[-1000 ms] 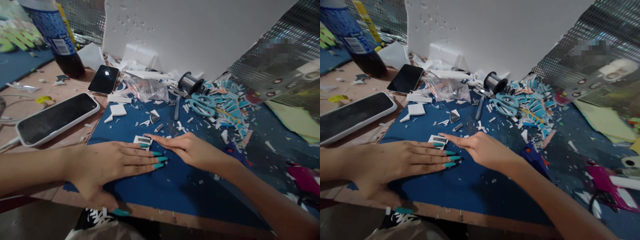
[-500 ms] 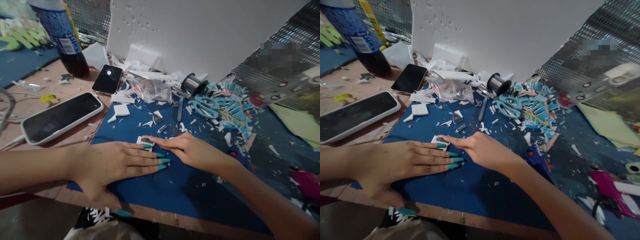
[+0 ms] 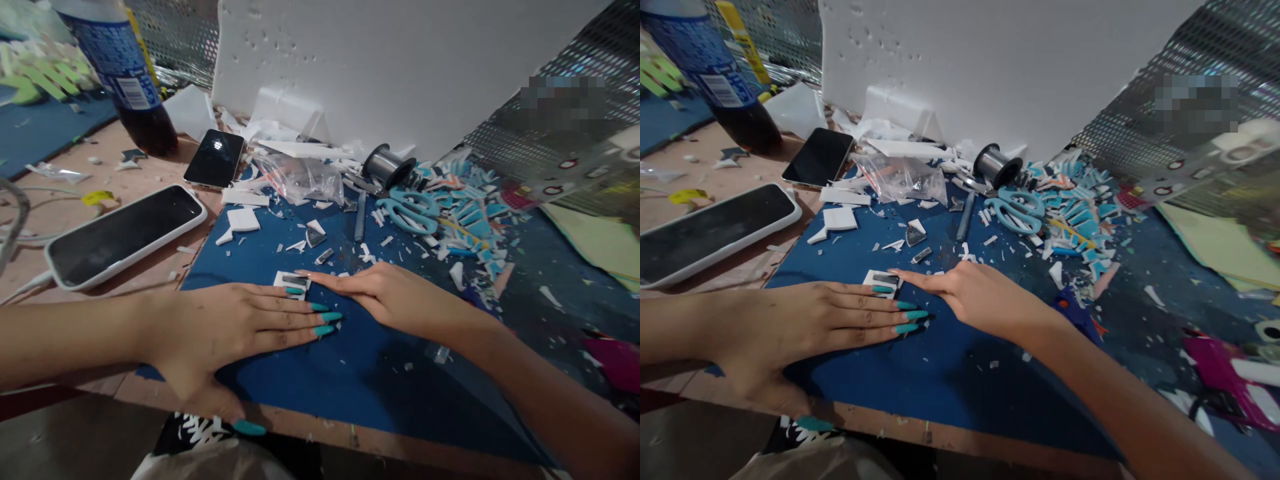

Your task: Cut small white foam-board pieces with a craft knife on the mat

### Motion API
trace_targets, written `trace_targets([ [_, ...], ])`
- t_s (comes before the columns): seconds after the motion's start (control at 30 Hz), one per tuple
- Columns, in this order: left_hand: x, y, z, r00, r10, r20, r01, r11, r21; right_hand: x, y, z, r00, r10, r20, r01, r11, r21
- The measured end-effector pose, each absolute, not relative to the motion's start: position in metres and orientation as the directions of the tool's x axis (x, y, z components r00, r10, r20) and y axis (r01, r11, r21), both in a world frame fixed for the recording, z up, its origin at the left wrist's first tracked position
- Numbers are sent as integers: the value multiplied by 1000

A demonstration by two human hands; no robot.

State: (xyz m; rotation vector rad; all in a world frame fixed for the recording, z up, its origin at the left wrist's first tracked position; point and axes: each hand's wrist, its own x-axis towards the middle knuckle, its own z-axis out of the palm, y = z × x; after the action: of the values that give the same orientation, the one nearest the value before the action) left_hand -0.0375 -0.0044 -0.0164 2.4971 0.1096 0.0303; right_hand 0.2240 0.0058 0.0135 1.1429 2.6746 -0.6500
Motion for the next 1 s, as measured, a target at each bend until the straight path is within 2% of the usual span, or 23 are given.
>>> trace_targets([
  [0.2,-37,-3,-14,997,70,-26,72,-802,593,252,-2,14,-696,654,-295,717,621,-316],
  [0.37,-37,-4,-14,999,40,-22,46,-822,567,244,-7,12,-717,661,-223,686,612,-392],
  [0.53,-38,-5,-17,998,56,34,25,-802,596,227,-5,7,-758,625,-186,630,626,-460],
  [1.0,-39,-3,-20,998,57,5,41,-779,625,216,-2,8,-742,619,-256,664,627,-407],
])
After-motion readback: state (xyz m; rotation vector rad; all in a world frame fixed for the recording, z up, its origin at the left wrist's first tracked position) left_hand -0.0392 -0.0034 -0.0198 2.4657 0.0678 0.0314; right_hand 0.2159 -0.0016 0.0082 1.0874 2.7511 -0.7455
